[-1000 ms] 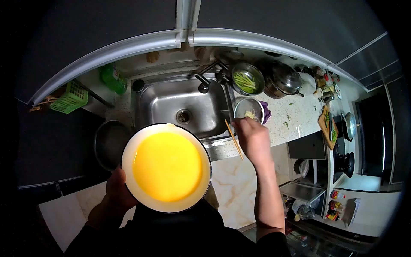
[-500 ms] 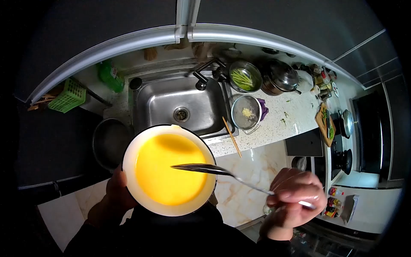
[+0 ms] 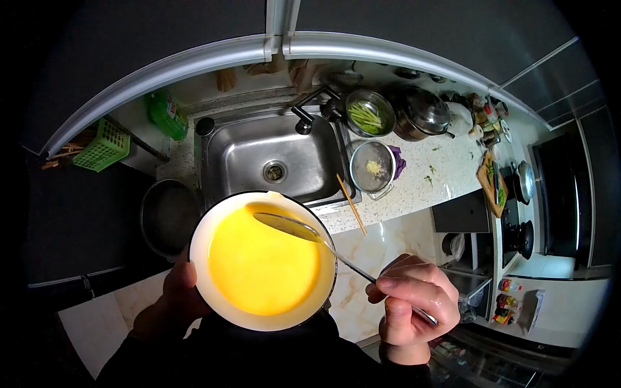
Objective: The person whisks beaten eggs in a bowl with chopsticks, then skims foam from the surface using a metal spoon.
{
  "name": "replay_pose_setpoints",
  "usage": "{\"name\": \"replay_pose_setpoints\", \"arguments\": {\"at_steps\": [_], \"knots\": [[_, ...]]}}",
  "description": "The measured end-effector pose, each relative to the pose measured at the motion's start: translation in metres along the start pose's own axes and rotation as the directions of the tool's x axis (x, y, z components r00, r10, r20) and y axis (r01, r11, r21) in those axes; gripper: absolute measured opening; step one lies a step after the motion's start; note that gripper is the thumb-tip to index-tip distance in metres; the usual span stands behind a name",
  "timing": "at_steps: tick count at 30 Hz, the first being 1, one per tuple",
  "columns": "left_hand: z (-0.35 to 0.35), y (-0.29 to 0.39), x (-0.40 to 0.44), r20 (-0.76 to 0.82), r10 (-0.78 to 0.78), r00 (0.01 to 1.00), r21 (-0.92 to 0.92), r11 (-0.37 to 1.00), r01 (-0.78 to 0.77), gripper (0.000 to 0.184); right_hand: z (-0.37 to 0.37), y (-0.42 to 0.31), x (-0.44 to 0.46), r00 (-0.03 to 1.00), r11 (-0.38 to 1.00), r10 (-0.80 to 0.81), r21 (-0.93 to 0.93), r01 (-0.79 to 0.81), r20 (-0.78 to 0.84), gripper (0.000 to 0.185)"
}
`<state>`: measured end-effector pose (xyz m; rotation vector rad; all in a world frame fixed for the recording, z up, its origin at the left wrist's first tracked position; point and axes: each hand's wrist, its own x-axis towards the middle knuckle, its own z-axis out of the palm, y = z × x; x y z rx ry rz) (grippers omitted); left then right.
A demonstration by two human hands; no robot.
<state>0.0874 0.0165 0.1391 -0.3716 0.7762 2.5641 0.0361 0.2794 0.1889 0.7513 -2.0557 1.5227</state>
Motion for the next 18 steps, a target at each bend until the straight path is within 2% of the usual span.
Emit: {"name": "replay_pose_setpoints", "arguments": {"at_steps": [2, 4, 7, 9, 11, 18], "knots": [[0.000, 0.000, 0.000, 0.005, 0.008, 1.000, 0.014, 1.000, -0.008, 0.102, 0.000, -0.001, 0.000, 0.999, 0.999, -0.049, -0.020, 0.049, 0.009, 0.023], [0.001, 0.001, -0.001, 0.000, 0.013, 1.000, 0.022, 1.000, -0.013, 0.101, -0.002, -0.009, 0.001, 0.997, 0.997, 0.077, -0.008, -0.077, -0.010, 0.025], [0.000, 0.000, -0.001, -0.003, 0.029, 1.000, 0.029, 0.999, -0.029, 0.101, -0.003, -0.009, 0.000, 0.998, 0.998, 0.065, -0.017, -0.065, 0.002, 0.023], [0.000, 0.000, 0.000, -0.001, 0.040, 0.999, 0.030, 0.999, -0.040, 0.101, -0.004, -0.008, 0.003, 0.995, 0.996, -0.047, -0.074, 0.054, 0.088, 0.019], [-0.001, 0.001, 0.001, 0.012, 0.034, 0.999, 0.028, 0.999, -0.034, 0.102, -0.014, -0.008, 0.007, 0.954, 0.980, -0.136, -0.105, 0.169, 0.269, 0.017], [0.001, 0.002, 0.001, -0.006, 0.021, 1.000, 0.036, 0.999, -0.021, 0.102, -0.005, -0.014, 0.017, 0.906, 0.968, -0.141, -0.136, 0.210, 0.399, 0.019]]}}
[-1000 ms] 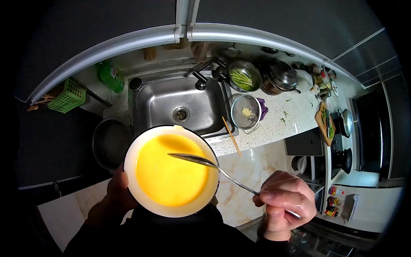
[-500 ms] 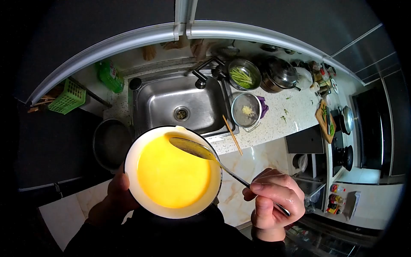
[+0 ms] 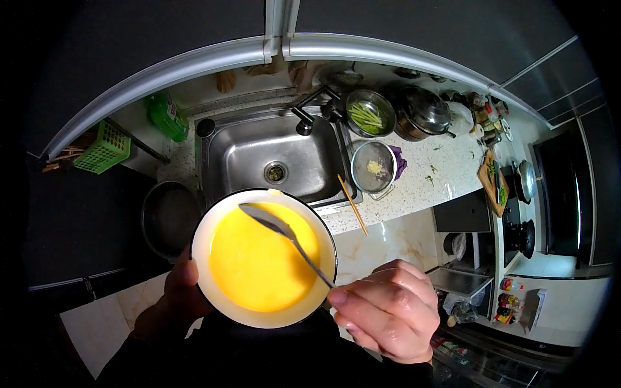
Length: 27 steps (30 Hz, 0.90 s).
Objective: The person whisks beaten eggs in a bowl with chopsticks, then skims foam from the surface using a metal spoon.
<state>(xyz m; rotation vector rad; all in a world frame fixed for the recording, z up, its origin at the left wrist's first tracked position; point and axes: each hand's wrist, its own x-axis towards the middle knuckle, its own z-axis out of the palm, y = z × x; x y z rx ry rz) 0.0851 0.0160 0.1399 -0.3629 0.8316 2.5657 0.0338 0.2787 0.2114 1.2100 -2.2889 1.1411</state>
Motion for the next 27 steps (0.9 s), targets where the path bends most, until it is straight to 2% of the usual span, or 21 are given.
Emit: {"name": "replay_pose_setpoints", "arguments": {"at_steps": [6, 8, 9, 11, 15, 20, 27], "knots": [[-0.003, -0.004, 0.002, -0.010, 0.014, 1.000, -0.009, 1.000, -0.014, 0.100, 0.004, 0.003, 0.008, 0.996, 0.999, -0.044, 0.029, 0.042, 0.072, 0.024], [-0.010, -0.008, 0.003, 0.081, 0.106, 0.991, 0.090, 0.990, -0.113, 0.089, 0.007, 0.007, 0.008, 0.996, 0.992, -0.075, 0.102, 0.070, 0.046, 0.024], [-0.007, -0.006, 0.002, 0.080, 0.107, 0.991, 0.089, 0.989, -0.114, 0.089, 0.007, 0.007, 0.008, 0.996, 0.992, -0.075, 0.103, 0.070, 0.047, 0.024], [0.001, -0.001, 0.000, -0.018, 0.017, 1.000, -0.031, 0.999, -0.018, 0.096, 0.006, 0.008, 0.008, 0.996, 0.980, -0.065, 0.191, 0.052, 0.062, 0.022], [0.001, 0.001, -0.001, -0.019, 0.012, 1.000, -0.045, 0.999, -0.013, 0.095, 0.006, 0.016, 0.001, 0.993, 0.954, -0.109, 0.286, 0.092, 0.044, 0.022], [0.002, 0.002, 0.000, -0.026, 0.016, 1.000, -0.022, 1.000, -0.016, 0.097, -0.001, 0.018, -0.003, 0.998, 0.909, -0.048, 0.415, 0.030, 0.032, 0.023], [0.004, 0.004, 0.000, -0.017, 0.010, 1.000, -0.013, 1.000, -0.010, 0.099, -0.016, 0.027, -0.008, 0.997, 0.884, -0.062, 0.465, 0.038, 0.036, 0.021]]}}
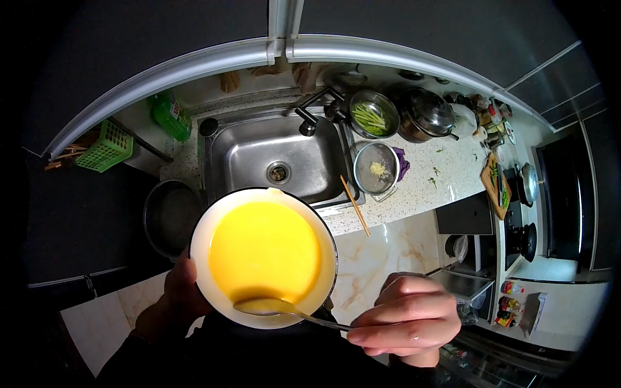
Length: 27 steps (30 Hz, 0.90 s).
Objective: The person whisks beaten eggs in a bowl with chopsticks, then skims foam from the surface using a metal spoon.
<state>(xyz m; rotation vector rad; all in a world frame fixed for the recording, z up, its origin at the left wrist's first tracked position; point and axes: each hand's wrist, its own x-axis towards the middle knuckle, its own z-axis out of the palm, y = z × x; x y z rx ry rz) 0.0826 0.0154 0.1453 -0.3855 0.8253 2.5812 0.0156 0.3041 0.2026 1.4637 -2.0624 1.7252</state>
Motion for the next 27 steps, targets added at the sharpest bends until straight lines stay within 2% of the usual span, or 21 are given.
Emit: {"name": "replay_pose_setpoints", "arguments": {"at_steps": [4, 6, 8, 14, 22, 24, 27], "knots": [[-0.002, -0.003, 0.000, 0.002, 0.015, 1.000, 0.012, 1.000, -0.015, 0.098, -0.014, 0.001, 0.003, 0.998, 0.999, -0.042, 0.013, 0.042, 0.047, 0.021], [-0.003, -0.005, -0.001, 0.008, 0.021, 1.000, 0.014, 1.000, -0.021, 0.098, -0.017, 0.003, 0.001, 0.993, 1.000, -0.023, -0.023, 0.020, -0.113, 0.022], [-0.005, -0.007, -0.002, -0.003, 0.010, 1.000, -0.001, 1.000, -0.010, 0.098, -0.020, 0.008, 0.001, 0.991, 0.999, -0.046, -0.018, 0.044, -0.128, 0.022], [-0.008, -0.011, -0.001, 0.025, -0.023, 0.999, -0.015, 1.000, 0.023, 0.096, -0.001, 0.021, 0.018, 0.986, 0.951, -0.101, -0.305, 0.056, -0.132, 0.022], [-0.004, -0.010, -0.002, 0.023, 0.003, 1.000, 0.004, 1.000, -0.003, 0.097, 0.014, 0.030, 0.014, 0.989, 0.974, -0.056, -0.225, 0.024, -0.139, 0.023], [-0.004, -0.009, -0.003, 0.022, 0.001, 1.000, 0.010, 1.000, -0.001, 0.097, 0.014, 0.028, 0.013, 0.994, 0.991, -0.030, -0.130, 0.016, -0.106, 0.025], [-0.005, -0.009, -0.003, 0.029, 0.016, 0.999, 0.007, 1.000, -0.016, 0.097, 0.012, 0.026, 0.009, 0.996, 0.996, -0.015, -0.085, 0.007, -0.090, 0.024]]}}
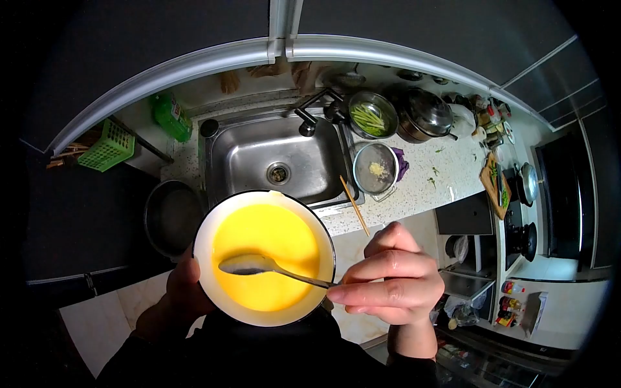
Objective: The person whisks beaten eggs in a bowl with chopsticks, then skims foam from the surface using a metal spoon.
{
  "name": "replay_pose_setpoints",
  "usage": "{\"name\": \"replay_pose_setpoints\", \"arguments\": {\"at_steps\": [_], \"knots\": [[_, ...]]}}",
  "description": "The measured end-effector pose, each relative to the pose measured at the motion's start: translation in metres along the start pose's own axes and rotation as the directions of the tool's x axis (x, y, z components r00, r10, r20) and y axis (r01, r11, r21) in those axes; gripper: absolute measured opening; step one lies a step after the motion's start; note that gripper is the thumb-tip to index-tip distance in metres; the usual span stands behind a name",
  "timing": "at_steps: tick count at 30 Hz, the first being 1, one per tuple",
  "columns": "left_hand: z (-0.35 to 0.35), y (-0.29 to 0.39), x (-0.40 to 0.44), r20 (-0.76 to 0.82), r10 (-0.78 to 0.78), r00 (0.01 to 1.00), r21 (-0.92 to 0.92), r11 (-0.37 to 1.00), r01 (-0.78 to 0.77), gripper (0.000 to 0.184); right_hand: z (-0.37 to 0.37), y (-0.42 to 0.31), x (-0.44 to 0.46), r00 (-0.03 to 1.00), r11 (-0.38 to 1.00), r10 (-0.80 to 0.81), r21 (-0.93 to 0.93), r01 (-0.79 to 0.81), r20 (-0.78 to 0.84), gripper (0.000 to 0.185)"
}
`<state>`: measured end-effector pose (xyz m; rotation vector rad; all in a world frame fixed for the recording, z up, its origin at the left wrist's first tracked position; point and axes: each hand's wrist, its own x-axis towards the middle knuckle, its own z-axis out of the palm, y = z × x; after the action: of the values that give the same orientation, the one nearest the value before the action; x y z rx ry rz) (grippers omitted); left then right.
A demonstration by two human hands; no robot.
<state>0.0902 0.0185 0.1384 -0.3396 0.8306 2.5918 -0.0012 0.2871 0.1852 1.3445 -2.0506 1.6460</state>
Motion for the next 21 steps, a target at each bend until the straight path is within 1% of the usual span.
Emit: {"name": "replay_pose_setpoints", "arguments": {"at_steps": [3, 7, 9, 14, 16, 21], "knots": [[-0.001, 0.000, 0.000, -0.002, 0.005, 1.000, 0.017, 1.000, -0.005, 0.098, -0.003, -0.003, -0.004, 1.000, 1.000, 0.008, 0.027, -0.009, 0.016, 0.021], [-0.002, 0.001, -0.001, -0.008, 0.010, 1.000, 0.018, 1.000, -0.010, 0.097, -0.008, -0.008, -0.010, 1.000, 0.997, 0.031, 0.073, -0.031, -0.003, 0.020], [-0.003, 0.001, -0.001, -0.016, 0.009, 1.000, 0.028, 1.000, -0.009, 0.097, -0.012, -0.008, -0.012, 0.999, 0.994, 0.020, 0.104, -0.022, 0.029, 0.020], [-0.003, 0.002, 0.000, -0.002, 0.016, 1.000, 0.055, 0.998, -0.016, 0.097, -0.016, -0.011, -0.011, 0.999, 0.994, 0.029, 0.108, -0.033, 0.031, 0.021], [-0.003, 0.002, 0.000, 0.001, 0.017, 1.000, 0.060, 0.998, -0.017, 0.096, -0.019, -0.012, -0.010, 0.998, 0.992, 0.060, 0.111, -0.061, 0.016, 0.023], [-0.005, 0.001, 0.001, 0.012, 0.027, 1.000, 0.070, 0.997, -0.028, 0.097, -0.027, -0.010, -0.004, 1.000, 0.996, 0.006, 0.088, -0.005, -0.021, 0.024]]}}
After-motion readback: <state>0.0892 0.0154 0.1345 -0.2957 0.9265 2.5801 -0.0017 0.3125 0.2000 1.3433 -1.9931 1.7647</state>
